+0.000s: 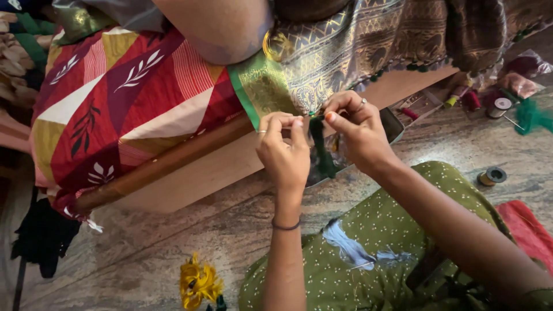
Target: Attaching decorative ribbons and beads to the border of a sari fabric.
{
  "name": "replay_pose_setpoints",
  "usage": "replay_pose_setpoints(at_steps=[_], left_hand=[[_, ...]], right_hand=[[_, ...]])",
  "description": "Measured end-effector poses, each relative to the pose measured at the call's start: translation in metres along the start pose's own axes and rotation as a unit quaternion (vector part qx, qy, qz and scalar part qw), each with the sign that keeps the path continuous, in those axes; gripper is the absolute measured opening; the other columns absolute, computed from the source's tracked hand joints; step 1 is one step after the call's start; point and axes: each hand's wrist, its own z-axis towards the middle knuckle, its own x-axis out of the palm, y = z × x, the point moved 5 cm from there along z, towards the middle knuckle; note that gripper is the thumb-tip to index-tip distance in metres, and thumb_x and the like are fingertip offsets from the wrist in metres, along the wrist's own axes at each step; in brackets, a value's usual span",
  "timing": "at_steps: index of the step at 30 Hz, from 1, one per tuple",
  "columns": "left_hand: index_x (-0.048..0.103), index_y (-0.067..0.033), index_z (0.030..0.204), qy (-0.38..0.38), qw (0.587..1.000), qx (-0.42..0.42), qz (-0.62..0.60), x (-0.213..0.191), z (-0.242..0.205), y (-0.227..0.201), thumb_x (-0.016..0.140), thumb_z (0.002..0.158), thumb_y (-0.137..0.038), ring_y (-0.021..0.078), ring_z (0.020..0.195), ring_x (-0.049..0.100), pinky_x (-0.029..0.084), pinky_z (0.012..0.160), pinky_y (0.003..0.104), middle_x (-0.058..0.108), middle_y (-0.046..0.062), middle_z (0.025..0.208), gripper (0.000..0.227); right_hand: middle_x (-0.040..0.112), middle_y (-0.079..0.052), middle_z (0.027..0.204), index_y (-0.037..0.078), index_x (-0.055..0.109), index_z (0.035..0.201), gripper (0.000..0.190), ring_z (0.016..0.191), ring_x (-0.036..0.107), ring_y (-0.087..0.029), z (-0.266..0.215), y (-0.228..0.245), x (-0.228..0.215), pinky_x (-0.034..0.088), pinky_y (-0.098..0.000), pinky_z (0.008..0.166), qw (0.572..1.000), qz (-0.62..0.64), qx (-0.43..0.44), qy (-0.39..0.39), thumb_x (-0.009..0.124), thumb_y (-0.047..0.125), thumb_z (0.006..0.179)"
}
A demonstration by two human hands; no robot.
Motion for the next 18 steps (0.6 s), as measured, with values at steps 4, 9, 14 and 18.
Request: replay_pose_setpoints(at_steps=[4, 9, 14, 18], left_hand=[[0.063, 0.005, 0.1, -0.031, 0.998, 0.04, 0.044, 0.011, -0.006, 0.002, 0.065, 0.1, -0.005, 0.0285, 0.095, 0.067, 0.055, 0.082, 0.038, 0.061, 0.012, 0.111, 0.011], [0.066, 0.0031, 0.1, 0.123, 0.938, -0.072, -0.315, 0.016, 0.009, -0.006, 0.049, 0.108, -0.023, 0.0107, 0.061, 0.055, 0.047, 0.055, 0.025, 0.063, 0.008, 0.115, 0.032], [0.064, -0.0012, 0.098, 0.285, 0.885, -0.098, -0.356, 0.029, 0.018, 0.003, 0.048, 0.11, -0.028, 0.0048, 0.059, 0.053, 0.043, 0.054, 0.02, 0.058, -0.001, 0.083, 0.034], [0.052, -0.0027, 0.091, 0.239, 0.931, -0.015, -0.277, 0.028, 0.018, 0.013, 0.048, 0.118, -0.029, 0.0051, 0.074, 0.049, 0.043, 0.068, 0.023, 0.055, -0.001, 0.081, 0.037]], right_hand=[[0.066, -0.005, 0.114, 0.005, 0.062, 0.104, 0.006, 0.103, 0.062, -0.013, 0.004, -0.015, 0.003, 0.053, -0.0294, 0.095, 0.973, 0.216, 0.075, -0.008, 0.065, 0.004, 0.1], [0.066, -0.008, 0.108, 0.006, 0.059, 0.105, 0.006, 0.102, 0.063, -0.018, 0.014, -0.026, 0.001, 0.054, -0.0338, 0.09, 0.928, 0.341, 0.149, 0.007, 0.062, 0.011, 0.101], [0.063, -0.008, 0.106, 0.004, 0.058, 0.108, 0.005, 0.091, 0.06, -0.017, 0.021, -0.029, 0.001, 0.051, -0.0308, 0.085, 0.924, 0.355, 0.137, 0.024, 0.06, 0.007, 0.104], [0.059, -0.008, 0.103, 0.003, 0.056, 0.108, 0.003, 0.088, 0.057, -0.017, 0.021, -0.037, 0.003, 0.049, -0.0303, 0.084, 0.933, 0.338, 0.12, -0.009, 0.058, 0.005, 0.107]])
